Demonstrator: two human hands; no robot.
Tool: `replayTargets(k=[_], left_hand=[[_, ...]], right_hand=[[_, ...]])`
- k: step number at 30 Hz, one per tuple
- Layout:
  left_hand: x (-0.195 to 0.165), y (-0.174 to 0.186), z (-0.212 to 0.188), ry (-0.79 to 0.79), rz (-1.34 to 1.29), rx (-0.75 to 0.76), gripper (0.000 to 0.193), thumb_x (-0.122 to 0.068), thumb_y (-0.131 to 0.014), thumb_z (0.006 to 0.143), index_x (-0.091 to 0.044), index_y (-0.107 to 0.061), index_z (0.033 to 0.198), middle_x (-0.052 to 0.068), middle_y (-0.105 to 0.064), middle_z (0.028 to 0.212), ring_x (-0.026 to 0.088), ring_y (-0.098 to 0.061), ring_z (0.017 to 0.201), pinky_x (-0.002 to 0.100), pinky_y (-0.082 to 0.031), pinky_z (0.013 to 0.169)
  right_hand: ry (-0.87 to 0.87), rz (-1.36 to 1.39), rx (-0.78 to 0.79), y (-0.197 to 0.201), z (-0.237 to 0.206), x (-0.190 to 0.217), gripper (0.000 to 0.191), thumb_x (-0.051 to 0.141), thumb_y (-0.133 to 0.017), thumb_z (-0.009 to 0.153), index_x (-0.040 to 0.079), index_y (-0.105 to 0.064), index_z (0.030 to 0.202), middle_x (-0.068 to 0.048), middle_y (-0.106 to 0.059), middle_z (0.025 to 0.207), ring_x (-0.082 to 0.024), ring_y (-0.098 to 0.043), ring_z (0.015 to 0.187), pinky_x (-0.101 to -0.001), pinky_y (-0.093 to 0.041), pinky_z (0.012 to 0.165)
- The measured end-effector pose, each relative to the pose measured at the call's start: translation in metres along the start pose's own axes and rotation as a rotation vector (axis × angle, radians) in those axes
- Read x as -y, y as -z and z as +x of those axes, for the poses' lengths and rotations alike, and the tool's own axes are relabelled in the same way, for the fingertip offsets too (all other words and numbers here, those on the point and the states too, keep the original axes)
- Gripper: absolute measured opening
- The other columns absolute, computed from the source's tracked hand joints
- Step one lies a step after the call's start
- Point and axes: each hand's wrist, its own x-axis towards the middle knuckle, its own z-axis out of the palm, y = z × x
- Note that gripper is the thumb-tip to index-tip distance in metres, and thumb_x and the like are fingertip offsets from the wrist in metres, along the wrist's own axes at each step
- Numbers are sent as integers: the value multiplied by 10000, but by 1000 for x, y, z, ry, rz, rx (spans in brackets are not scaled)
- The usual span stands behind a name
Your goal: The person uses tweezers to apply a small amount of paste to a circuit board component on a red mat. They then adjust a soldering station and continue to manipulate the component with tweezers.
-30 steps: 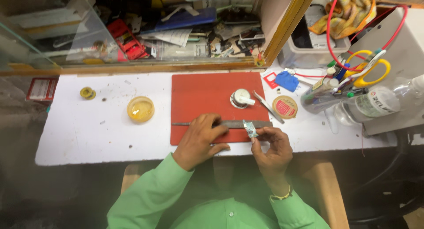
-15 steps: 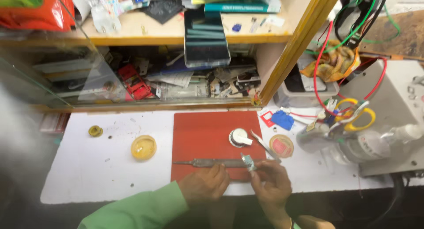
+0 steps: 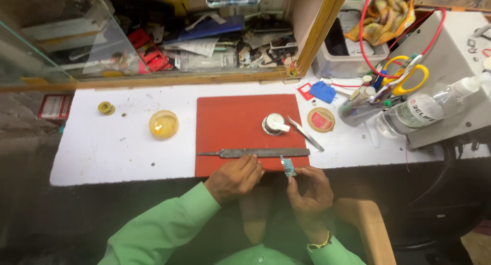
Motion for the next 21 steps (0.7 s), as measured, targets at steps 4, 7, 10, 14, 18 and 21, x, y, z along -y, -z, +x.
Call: replayTargets(k=[4, 7, 10, 14, 18, 21], left_hand=[[0, -2, 2, 142, -131, -43, 159, -107, -722, 937, 47, -693, 967, 178, -724, 997, 268, -713, 894, 344, -595, 801], [-1, -1, 5, 213, -223, -55, 141, -105, -729, 931, 28, -691, 961, 153, -725, 995, 270, -711, 896, 350, -591, 808], [-1, 1, 5, 242, -262, -47, 130, -99, -738, 926, 19, -692, 955, 139, -723, 983, 267, -710, 892, 352, -589, 809], [-4, 1, 2, 217, -231, -45, 138, -100, -745, 925, 23, -695, 964, 140, -727, 1000, 264, -710, 923, 346, -592, 839], [-5, 1, -4, 175, -183, -59, 157, -115, -750, 932, 22, -703, 991, 149, -730, 1049, 265, -714, 992, 345, -593, 893], [-7, 2, -10, 176, -183, -48, 183, -137, -762, 924, 22, -705, 996, 155, -732, 1089, 280, -711, 1030, 355, -587, 904]], right_hand=[[4, -2, 25, -6, -14, 6, 359, -95, -731, 863, -2, -588, 1179, -150, -657, 1123, -214, -681, 1041, -321, -572, 945], [-5, 6, 55, -10, -23, 14, 356, -84, -743, 859, 5, -588, 1166, -153, -665, 1122, -218, -688, 1036, -318, -579, 924], [17, -47, 68, -20, -27, 15, 333, -70, -760, 847, 6, -602, 1131, -150, -672, 1095, -222, -695, 1003, -317, -584, 898], [44, -128, 32, -34, -27, 7, 293, -50, -774, 842, 4, -616, 1083, -143, -683, 1050, -225, -704, 958, -315, -588, 867], [45, -186, 9, -41, -26, -1, 270, -35, -787, 842, 16, -625, 1052, -135, -692, 1026, -223, -718, 935, -311, -602, 844], [42, -187, 16, -41, -29, -2, 274, -33, -787, 837, 22, -621, 1048, -134, -692, 1026, -225, -717, 932, -319, -601, 840]])
